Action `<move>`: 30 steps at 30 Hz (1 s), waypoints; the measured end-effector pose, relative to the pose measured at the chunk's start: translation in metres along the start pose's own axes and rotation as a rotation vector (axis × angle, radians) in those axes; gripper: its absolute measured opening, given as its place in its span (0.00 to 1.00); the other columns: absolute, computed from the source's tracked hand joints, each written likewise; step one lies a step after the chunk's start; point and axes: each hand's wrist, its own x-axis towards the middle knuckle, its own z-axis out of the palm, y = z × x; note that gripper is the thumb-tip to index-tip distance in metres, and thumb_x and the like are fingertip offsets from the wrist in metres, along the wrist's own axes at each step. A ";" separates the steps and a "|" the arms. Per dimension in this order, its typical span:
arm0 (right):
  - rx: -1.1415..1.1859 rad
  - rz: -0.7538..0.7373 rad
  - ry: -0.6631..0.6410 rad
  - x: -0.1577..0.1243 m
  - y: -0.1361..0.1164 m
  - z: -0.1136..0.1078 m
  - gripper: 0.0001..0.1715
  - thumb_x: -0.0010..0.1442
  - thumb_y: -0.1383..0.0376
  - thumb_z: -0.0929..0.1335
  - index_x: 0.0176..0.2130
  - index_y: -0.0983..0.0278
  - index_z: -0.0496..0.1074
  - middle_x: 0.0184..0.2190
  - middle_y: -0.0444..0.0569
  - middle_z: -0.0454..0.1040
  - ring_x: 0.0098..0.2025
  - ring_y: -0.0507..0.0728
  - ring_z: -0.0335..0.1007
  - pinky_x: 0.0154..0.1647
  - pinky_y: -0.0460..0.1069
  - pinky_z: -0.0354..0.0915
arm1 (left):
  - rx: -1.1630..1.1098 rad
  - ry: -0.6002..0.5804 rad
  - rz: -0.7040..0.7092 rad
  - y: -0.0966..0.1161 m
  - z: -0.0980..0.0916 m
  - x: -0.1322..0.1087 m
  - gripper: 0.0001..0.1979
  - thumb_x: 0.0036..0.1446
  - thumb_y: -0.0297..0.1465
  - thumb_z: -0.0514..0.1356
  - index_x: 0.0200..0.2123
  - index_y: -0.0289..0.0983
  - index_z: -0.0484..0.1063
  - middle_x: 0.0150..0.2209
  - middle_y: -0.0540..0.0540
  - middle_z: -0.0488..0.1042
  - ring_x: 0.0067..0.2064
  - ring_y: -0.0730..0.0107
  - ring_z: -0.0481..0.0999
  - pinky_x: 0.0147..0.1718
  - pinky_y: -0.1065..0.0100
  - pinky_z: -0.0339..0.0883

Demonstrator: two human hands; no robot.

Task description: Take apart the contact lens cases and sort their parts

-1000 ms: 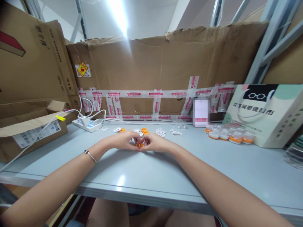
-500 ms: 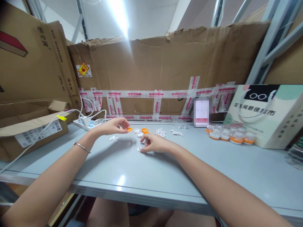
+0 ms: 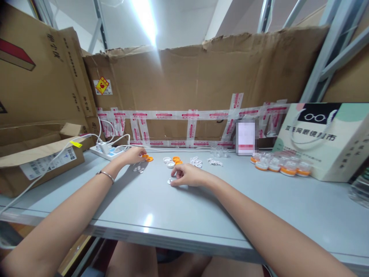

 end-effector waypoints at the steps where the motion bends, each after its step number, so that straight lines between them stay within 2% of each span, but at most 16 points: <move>1: -0.001 -0.001 -0.001 0.000 0.000 0.000 0.22 0.45 0.54 0.68 0.37 0.65 0.67 0.25 0.42 0.65 0.26 0.49 0.59 0.25 0.44 0.55 | -0.001 0.001 0.006 0.000 -0.001 0.000 0.15 0.46 0.35 0.56 0.37 0.35 0.69 0.39 0.42 0.72 0.39 0.63 0.71 0.35 0.71 0.62; 5: 0.000 -0.001 0.003 0.000 0.000 0.000 0.21 0.45 0.54 0.68 0.37 0.64 0.67 0.25 0.42 0.65 0.26 0.49 0.59 0.25 0.44 0.55 | -0.016 0.040 0.044 0.010 -0.007 -0.003 0.16 0.47 0.35 0.55 0.39 0.34 0.68 0.41 0.41 0.71 0.42 0.62 0.70 0.38 0.69 0.62; 7: 0.001 0.005 0.000 0.000 0.000 0.001 0.21 0.45 0.55 0.68 0.37 0.64 0.67 0.25 0.42 0.65 0.26 0.49 0.59 0.25 0.44 0.55 | -0.042 0.058 0.094 0.023 -0.011 -0.009 0.15 0.48 0.34 0.55 0.40 0.34 0.67 0.42 0.43 0.71 0.43 0.64 0.69 0.39 0.70 0.61; 9: 0.005 0.010 -0.003 0.000 0.000 0.001 0.21 0.45 0.55 0.68 0.37 0.64 0.67 0.25 0.42 0.65 0.26 0.49 0.59 0.25 0.44 0.55 | -0.115 0.046 0.204 0.042 -0.014 -0.018 0.13 0.49 0.33 0.55 0.38 0.35 0.68 0.40 0.45 0.71 0.42 0.67 0.69 0.39 0.71 0.61; 12: 0.014 0.002 -0.003 0.000 0.000 0.000 0.21 0.45 0.55 0.68 0.37 0.64 0.67 0.24 0.42 0.64 0.25 0.49 0.58 0.24 0.44 0.55 | -0.294 -0.106 0.439 0.070 -0.016 -0.032 0.12 0.49 0.34 0.56 0.37 0.36 0.69 0.37 0.47 0.72 0.38 0.70 0.70 0.36 0.72 0.62; 15: 0.010 -0.014 -0.003 0.001 -0.002 0.000 0.20 0.45 0.55 0.68 0.35 0.65 0.67 0.24 0.41 0.62 0.25 0.48 0.57 0.24 0.44 0.54 | -0.407 -0.259 0.603 0.089 -0.010 -0.040 0.11 0.48 0.35 0.58 0.35 0.36 0.70 0.35 0.48 0.72 0.36 0.72 0.70 0.34 0.74 0.62; 17: -0.001 -0.025 -0.006 0.001 -0.003 0.000 0.18 0.45 0.56 0.68 0.34 0.65 0.67 0.24 0.41 0.62 0.25 0.48 0.56 0.23 0.43 0.53 | -0.422 -0.297 0.656 0.095 -0.004 -0.041 0.10 0.48 0.33 0.59 0.34 0.35 0.71 0.33 0.47 0.72 0.34 0.73 0.70 0.32 0.74 0.62; 20: -0.016 -0.035 -0.011 0.000 -0.004 0.000 0.17 0.45 0.57 0.68 0.33 0.65 0.67 0.24 0.41 0.62 0.25 0.48 0.56 0.24 0.44 0.53 | -0.389 -0.285 0.694 0.096 0.003 -0.038 0.07 0.49 0.31 0.58 0.32 0.35 0.72 0.31 0.48 0.72 0.32 0.74 0.69 0.32 0.74 0.61; 24: 0.016 -0.069 -0.083 -0.003 0.001 -0.011 0.21 0.46 0.56 0.68 0.38 0.64 0.68 0.27 0.43 0.67 0.28 0.50 0.61 0.27 0.45 0.58 | -0.361 -0.261 0.715 0.094 0.004 -0.036 0.07 0.50 0.30 0.57 0.32 0.36 0.73 0.30 0.49 0.72 0.32 0.75 0.69 0.33 0.75 0.60; 25: 0.037 -0.057 -0.067 -0.003 0.004 -0.017 0.22 0.46 0.56 0.68 0.40 0.64 0.67 0.29 0.45 0.68 0.30 0.51 0.63 0.29 0.45 0.59 | -0.356 -0.259 0.717 0.094 0.004 -0.036 0.07 0.50 0.29 0.57 0.32 0.36 0.73 0.30 0.48 0.72 0.32 0.75 0.69 0.33 0.75 0.61; 27: 0.059 0.007 0.085 -0.005 0.015 -0.034 0.21 0.49 0.56 0.66 0.41 0.65 0.67 0.33 0.48 0.71 0.34 0.53 0.65 0.34 0.46 0.61 | -0.342 -0.252 0.713 0.094 0.003 -0.037 0.07 0.50 0.29 0.57 0.32 0.35 0.73 0.30 0.48 0.72 0.33 0.75 0.69 0.33 0.75 0.61; 30: -0.111 0.175 0.498 -0.012 0.040 -0.066 0.17 0.53 0.58 0.63 0.38 0.67 0.68 0.37 0.51 0.72 0.38 0.53 0.66 0.38 0.44 0.60 | -0.336 -0.249 0.706 0.094 0.002 -0.038 0.07 0.50 0.28 0.57 0.32 0.34 0.73 0.31 0.47 0.72 0.33 0.74 0.69 0.33 0.74 0.62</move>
